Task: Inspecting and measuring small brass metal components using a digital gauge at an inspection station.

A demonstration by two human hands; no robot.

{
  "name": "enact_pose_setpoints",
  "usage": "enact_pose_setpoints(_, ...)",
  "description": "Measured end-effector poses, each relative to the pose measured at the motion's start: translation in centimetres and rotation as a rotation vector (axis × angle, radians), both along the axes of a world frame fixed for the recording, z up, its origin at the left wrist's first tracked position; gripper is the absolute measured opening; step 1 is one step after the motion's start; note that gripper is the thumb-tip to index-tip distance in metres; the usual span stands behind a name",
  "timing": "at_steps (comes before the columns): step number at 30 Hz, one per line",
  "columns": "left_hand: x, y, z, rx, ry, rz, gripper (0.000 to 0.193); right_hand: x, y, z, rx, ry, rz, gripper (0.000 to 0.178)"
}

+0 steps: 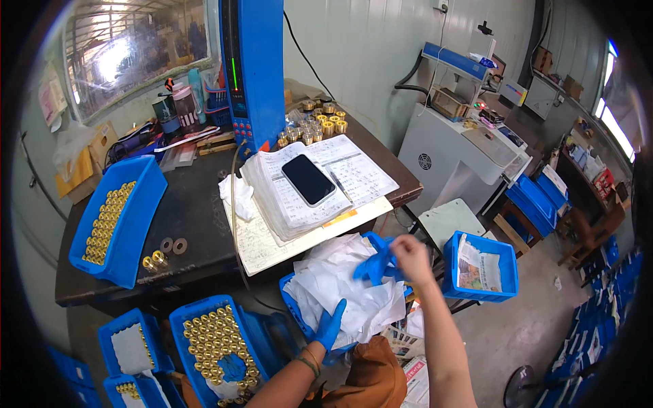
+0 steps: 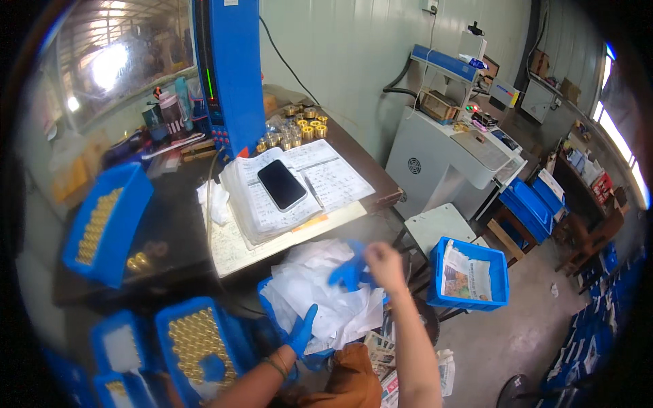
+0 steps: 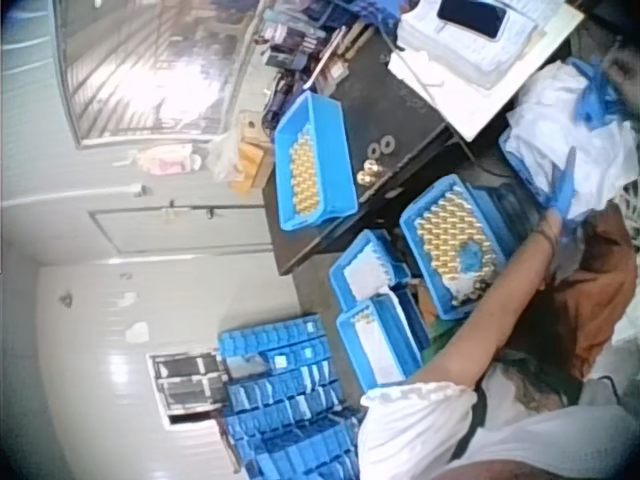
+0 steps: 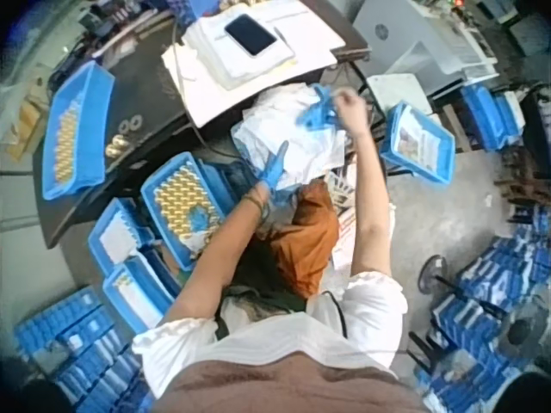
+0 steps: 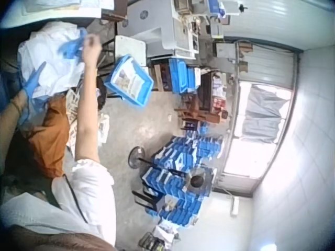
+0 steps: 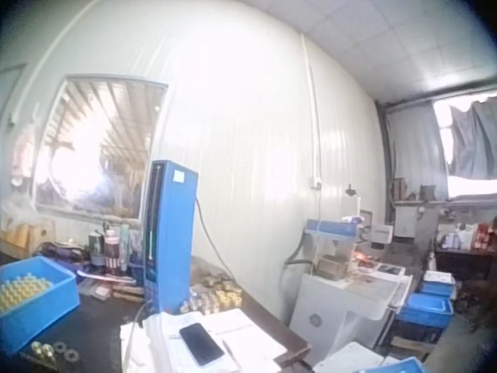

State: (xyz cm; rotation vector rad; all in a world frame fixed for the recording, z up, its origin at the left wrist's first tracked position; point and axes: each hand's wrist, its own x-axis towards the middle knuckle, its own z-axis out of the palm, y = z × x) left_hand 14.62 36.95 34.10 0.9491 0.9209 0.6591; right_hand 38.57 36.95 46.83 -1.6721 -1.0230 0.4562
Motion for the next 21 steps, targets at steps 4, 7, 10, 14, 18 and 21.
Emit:
enact_pose_setpoints(4,0.9,0.2,3.6,0.138,0.143,-0.12,0.071,-2.4,-3.2,10.8,0.094,0.152,-0.021,0.011)
enact_pose_setpoints(7,1.9,1.1,5.1,0.298,0.274,-0.273,0.08,-5.3,-6.2,15.8,0.121,0.208,0.085,0.01)
enact_pose_setpoints(10,3.3,1.3,10.0,0.392,0.822,-0.703,0.102,-5.8,-8.2,17.5,0.193,0.273,0.018,0.008)
enact_pose_setpoints(14,1.8,1.7,7.2,0.654,0.283,-0.36,0.115,-11.0,-9.1,20.6,0.199,0.331,0.083,0.006)
enact_pose_setpoints(18,-1.4,-2.3,9.0,0.988,0.618,-0.147,0.082,-14.8,-9.6,19.7,0.128,0.573,0.231,0.006)
enact_pose_setpoints(21,-9.5,-6.1,10.6,0.749,0.277,-0.117,0.062,-20.6,-8.7,18.4,0.043,0.691,0.377,0.009)
